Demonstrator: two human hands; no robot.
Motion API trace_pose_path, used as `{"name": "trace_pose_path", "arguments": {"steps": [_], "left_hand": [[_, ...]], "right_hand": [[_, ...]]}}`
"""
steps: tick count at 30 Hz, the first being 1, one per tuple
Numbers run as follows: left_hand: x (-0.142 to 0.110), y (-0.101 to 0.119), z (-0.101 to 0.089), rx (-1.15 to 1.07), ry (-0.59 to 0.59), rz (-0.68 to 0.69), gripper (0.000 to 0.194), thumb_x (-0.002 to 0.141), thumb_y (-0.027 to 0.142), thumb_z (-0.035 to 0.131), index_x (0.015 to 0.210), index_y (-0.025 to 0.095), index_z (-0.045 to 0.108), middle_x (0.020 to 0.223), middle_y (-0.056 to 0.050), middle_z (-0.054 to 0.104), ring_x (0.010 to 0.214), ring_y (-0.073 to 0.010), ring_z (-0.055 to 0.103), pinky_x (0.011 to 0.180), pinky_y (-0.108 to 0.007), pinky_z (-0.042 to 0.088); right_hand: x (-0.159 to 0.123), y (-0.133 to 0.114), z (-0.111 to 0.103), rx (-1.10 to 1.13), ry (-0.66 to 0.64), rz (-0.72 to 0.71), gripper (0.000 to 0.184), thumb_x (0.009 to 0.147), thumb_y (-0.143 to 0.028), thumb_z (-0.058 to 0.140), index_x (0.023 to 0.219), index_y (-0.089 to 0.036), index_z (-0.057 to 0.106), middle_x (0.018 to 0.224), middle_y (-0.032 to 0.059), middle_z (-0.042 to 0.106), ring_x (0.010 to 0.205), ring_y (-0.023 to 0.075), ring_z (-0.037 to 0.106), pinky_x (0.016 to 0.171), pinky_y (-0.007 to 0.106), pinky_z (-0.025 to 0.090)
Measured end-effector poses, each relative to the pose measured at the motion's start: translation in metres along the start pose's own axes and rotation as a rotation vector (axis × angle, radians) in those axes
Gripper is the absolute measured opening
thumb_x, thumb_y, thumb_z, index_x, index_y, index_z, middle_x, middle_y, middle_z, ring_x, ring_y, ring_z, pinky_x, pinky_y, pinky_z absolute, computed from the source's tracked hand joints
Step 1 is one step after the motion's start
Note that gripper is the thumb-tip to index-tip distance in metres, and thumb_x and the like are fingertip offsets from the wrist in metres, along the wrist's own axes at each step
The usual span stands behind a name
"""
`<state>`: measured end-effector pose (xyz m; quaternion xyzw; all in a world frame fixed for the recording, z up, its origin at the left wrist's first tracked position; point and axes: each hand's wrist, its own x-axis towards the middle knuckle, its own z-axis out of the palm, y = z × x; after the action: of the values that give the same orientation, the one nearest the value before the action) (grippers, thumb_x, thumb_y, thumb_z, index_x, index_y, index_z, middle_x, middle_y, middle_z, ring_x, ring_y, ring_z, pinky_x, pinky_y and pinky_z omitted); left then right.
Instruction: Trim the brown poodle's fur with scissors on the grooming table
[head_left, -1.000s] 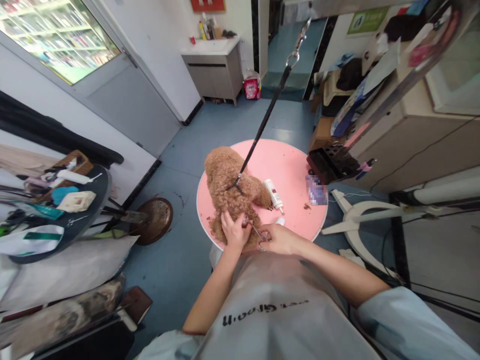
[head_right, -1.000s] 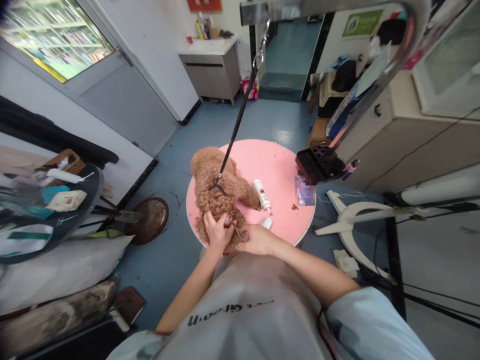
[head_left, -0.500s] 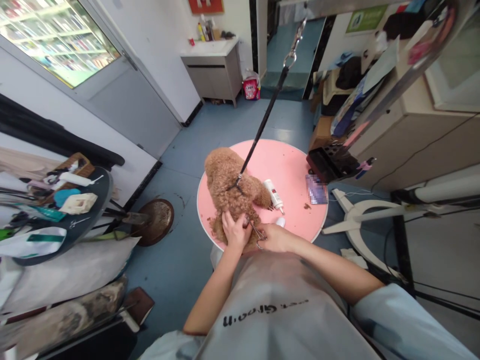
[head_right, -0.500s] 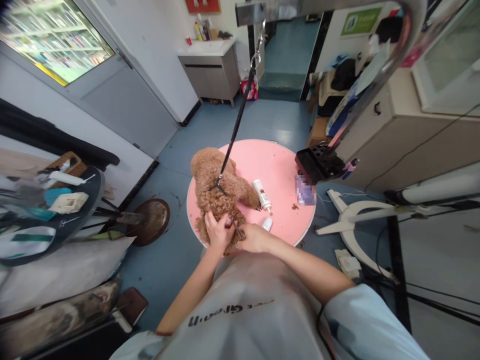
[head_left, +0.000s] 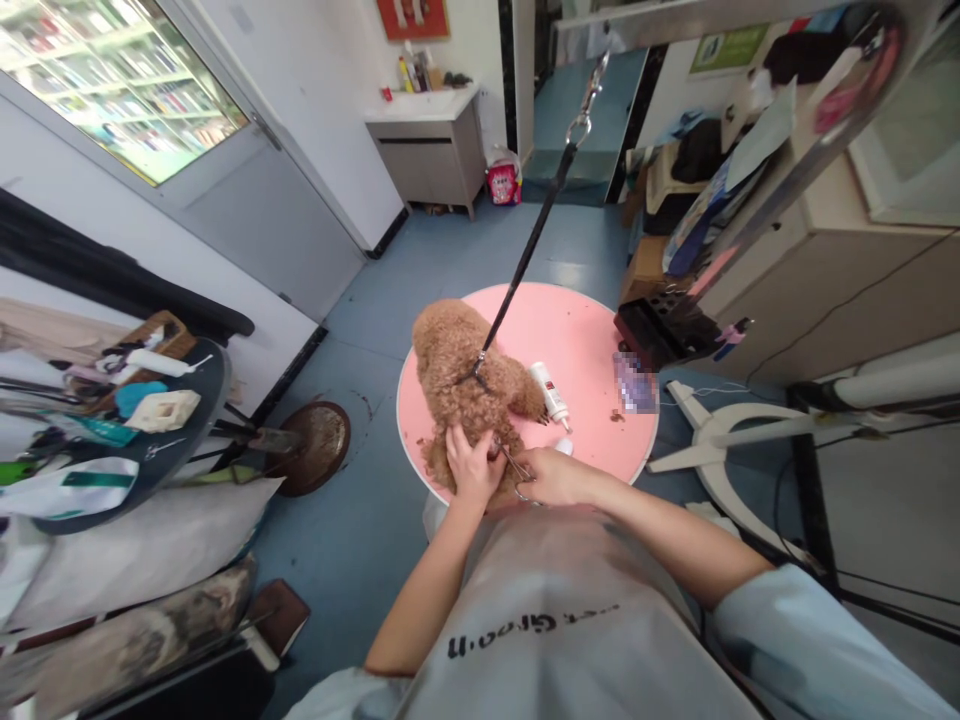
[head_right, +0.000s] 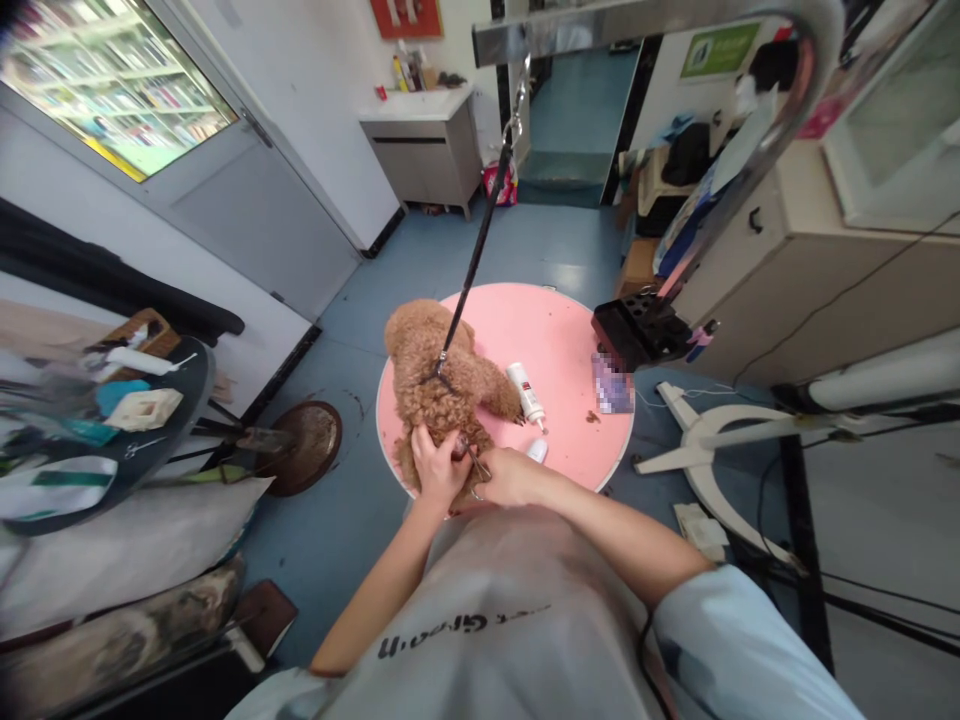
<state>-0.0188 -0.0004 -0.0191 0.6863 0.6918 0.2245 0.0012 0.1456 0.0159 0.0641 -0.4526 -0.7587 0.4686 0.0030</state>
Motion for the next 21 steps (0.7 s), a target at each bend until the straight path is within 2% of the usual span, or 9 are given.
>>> {"name": "trace_pose_path", "arguments": {"steps": [3,6,9,15,19,21], "left_hand": [[0.0,-0.002,0.001,-0.009,0.017,0.015,0.032,0.07,0.04,0.06,0.095,0.02,0.068,0.139,-0.014,0.024,0.123,-0.0382,0.027,0.095,-0.049,0.032],[-0.001,-0.002,0.001,-0.02,0.032,0.035,0.033,0.07,0.038,0.06,0.096,0.02,0.067,0.139,-0.015,0.023,0.123,-0.0388,0.027,0.094,-0.049,0.033],[-0.002,-0.001,0.001,-0.017,0.03,0.036,0.033,0.07,0.037,0.06,0.098,0.021,0.067,0.139,-0.014,0.023,0.123,-0.0387,0.027,0.094,-0.049,0.032],[-0.001,-0.001,0.0,-0.024,0.016,0.022,0.033,0.07,0.039,0.06,0.095,0.02,0.067,0.14,-0.013,0.023,0.123,-0.0381,0.026,0.094,-0.049,0.033],[-0.002,-0.001,0.002,-0.024,0.047,0.034,0.03,0.07,0.036,0.06,0.095,0.021,0.067,0.14,-0.013,0.021,0.123,-0.0377,0.026,0.095,-0.048,0.032],[-0.002,0.0,0.002,-0.018,0.052,0.036,0.03,0.07,0.036,0.06,0.096,0.022,0.067,0.14,-0.013,0.022,0.123,-0.0375,0.026,0.095,-0.048,0.032]], "right_hand": [[-0.008,-0.002,-0.004,0.047,-0.023,-0.037,0.018,0.067,-0.023,0.053,0.081,-0.014,0.061,0.072,0.0024,0.063,0.06,0.0117,0.053,0.05,0.02,0.031],[-0.007,-0.006,-0.007,0.009,0.022,0.037,0.023,0.066,-0.029,0.056,0.084,-0.015,0.061,0.073,0.0031,0.064,0.06,0.013,0.054,0.05,0.021,0.031],[0.0,-0.008,-0.008,-0.04,0.025,0.084,0.022,0.065,-0.027,0.056,0.083,-0.014,0.062,0.075,0.0051,0.064,0.061,0.0142,0.055,0.05,0.021,0.032],[-0.008,-0.002,-0.007,0.174,-0.129,0.003,0.022,0.071,-0.022,0.05,0.089,-0.016,0.061,0.071,0.0013,0.063,0.053,0.01,0.054,0.048,0.019,0.035],[-0.007,-0.001,-0.004,0.109,0.008,0.018,0.02,0.066,-0.022,0.056,0.083,-0.014,0.061,0.074,0.0027,0.064,0.058,0.0111,0.054,0.049,0.019,0.034],[-0.004,-0.001,-0.002,0.062,0.028,0.042,0.019,0.065,-0.022,0.056,0.081,-0.013,0.06,0.072,0.003,0.063,0.056,0.011,0.053,0.048,0.019,0.032]]}}
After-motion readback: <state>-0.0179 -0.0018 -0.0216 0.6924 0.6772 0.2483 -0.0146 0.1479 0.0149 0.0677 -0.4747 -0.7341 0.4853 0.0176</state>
